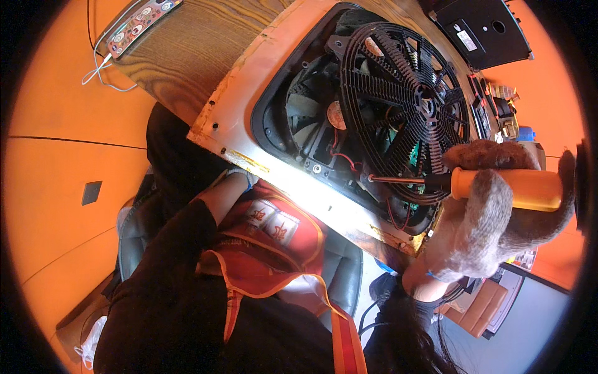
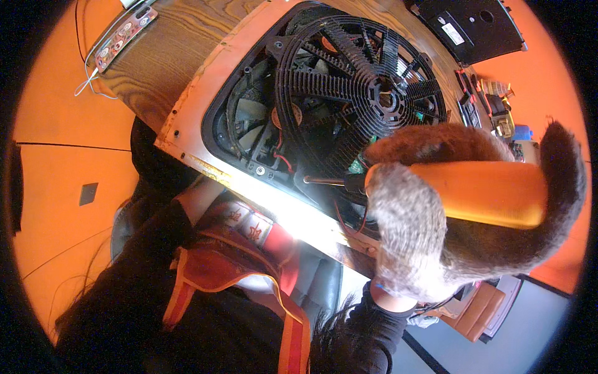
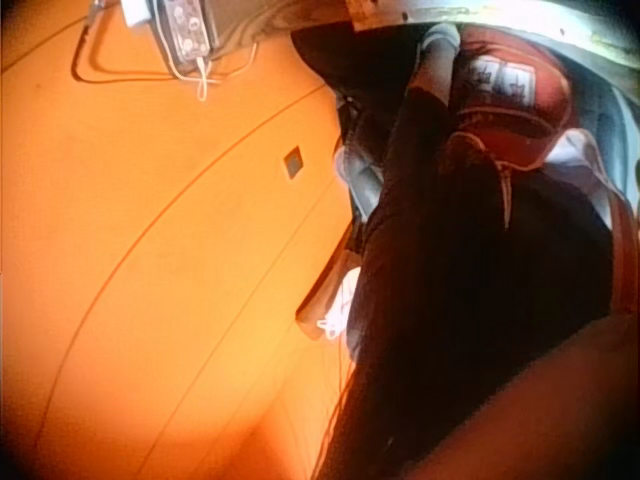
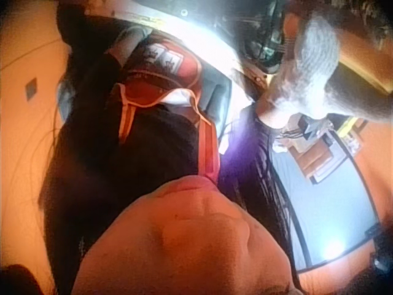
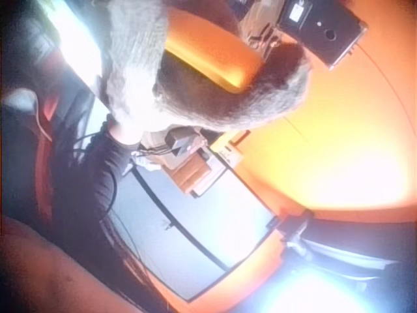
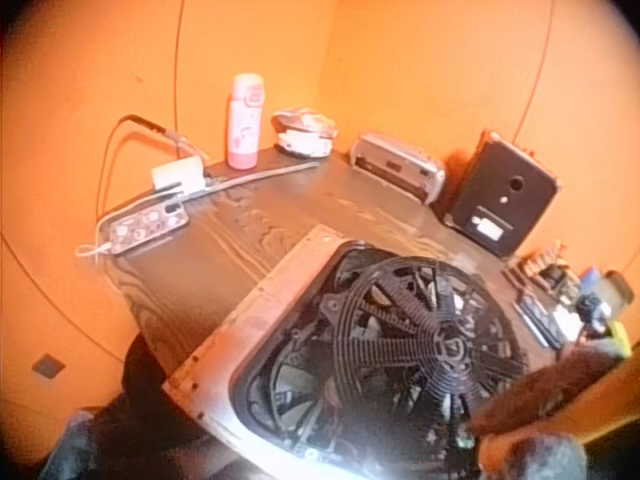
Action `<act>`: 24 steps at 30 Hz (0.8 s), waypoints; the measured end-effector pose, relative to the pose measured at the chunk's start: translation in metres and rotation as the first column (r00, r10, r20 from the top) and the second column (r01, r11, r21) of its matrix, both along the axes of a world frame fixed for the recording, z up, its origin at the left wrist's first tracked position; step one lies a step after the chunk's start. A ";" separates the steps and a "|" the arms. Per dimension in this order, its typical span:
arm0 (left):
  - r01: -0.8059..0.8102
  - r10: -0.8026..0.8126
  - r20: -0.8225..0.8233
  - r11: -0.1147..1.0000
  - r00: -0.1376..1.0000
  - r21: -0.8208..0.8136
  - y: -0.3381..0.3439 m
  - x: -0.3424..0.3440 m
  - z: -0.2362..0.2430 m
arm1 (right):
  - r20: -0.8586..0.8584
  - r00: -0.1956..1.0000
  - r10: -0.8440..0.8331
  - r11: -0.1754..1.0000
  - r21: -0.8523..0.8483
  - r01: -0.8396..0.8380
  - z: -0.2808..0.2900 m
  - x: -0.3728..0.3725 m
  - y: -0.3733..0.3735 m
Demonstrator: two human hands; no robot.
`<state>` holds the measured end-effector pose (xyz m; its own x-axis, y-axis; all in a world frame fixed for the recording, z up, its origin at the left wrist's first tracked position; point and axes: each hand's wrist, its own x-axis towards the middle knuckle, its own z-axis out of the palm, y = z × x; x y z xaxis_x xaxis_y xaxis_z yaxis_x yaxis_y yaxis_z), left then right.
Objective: The person puts on gloves and uses a screwdriver to remove screws from a disassembled fan unit on a workbench. They manipulate the fan blades and internal components while working on the device.
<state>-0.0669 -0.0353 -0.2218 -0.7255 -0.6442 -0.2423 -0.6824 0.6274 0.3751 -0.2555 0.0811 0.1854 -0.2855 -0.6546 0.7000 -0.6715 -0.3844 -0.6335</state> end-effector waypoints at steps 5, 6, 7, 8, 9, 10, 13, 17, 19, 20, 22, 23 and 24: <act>-0.020 0.020 -0.007 1.000 1.000 0.015 -0.003 -0.003 -0.002 | 0.178 0.977 0.116 0.990 -0.103 -0.099 0.000 0.001 0.004; -0.023 0.024 -0.007 1.000 1.000 0.016 -0.002 -0.004 -0.002 | 0.181 0.981 0.070 0.995 -0.078 -0.056 0.000 0.003 0.004; -0.026 0.026 -0.005 1.000 1.000 0.017 -0.002 -0.004 -0.002 | 0.130 0.990 0.047 0.998 -0.041 -0.042 0.002 0.004 0.005; -0.029 0.029 -0.006 0.999 1.000 0.019 -0.001 -0.004 -0.002 | 0.186 0.982 -0.021 0.999 -0.024 0.026 0.002 0.005 0.005; -0.031 0.031 -0.010 0.999 0.999 0.021 -0.001 -0.004 -0.002 | 0.122 0.992 -0.009 0.999 0.051 0.003 0.006 0.004 0.005; -0.033 0.033 -0.010 0.999 0.999 0.024 -0.001 -0.004 -0.002 | 0.080 0.997 0.007 1.000 0.000 -0.007 0.005 0.004 0.005; -0.041 0.041 -0.012 0.999 0.999 0.027 -0.001 -0.004 -0.001 | -0.028 0.991 0.134 0.991 0.001 -0.134 0.007 -0.003 0.001; -0.046 0.047 -0.017 0.998 0.999 0.033 -0.001 -0.004 0.002 | 0.089 0.994 0.060 0.998 0.000 -0.060 0.005 -0.006 0.000; -0.048 0.049 -0.019 0.998 0.999 0.036 -0.002 -0.005 0.003 | 0.115 0.981 0.156 0.987 -0.056 -0.151 0.004 -0.005 0.000; -0.051 0.051 -0.016 0.998 0.999 0.037 -0.002 -0.005 0.003 | 0.073 0.989 0.129 0.991 -0.046 -0.126 0.004 -0.006 -0.002; -0.051 0.052 -0.016 0.998 0.999 0.042 -0.002 -0.005 0.003 | -0.013 1.000 -0.012 1.000 -0.014 0.012 0.005 -0.003 -0.003; -0.049 0.050 -0.016 0.998 0.999 0.039 -0.002 -0.005 0.003 | 0.055 0.994 0.097 0.995 -0.032 -0.095 0.005 -0.001 -0.004; -0.053 0.054 -0.017 0.998 0.998 0.041 -0.002 -0.005 0.003 | 0.062 0.979 0.193 0.981 -0.034 -0.191 0.007 -0.002 -0.006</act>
<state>-0.0719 -0.0376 -0.2187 -0.6947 -0.6721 -0.2563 -0.7075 0.5741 0.4122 -0.2571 0.0754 0.1923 -0.2023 -0.6820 0.7028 -0.5413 -0.5202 -0.6606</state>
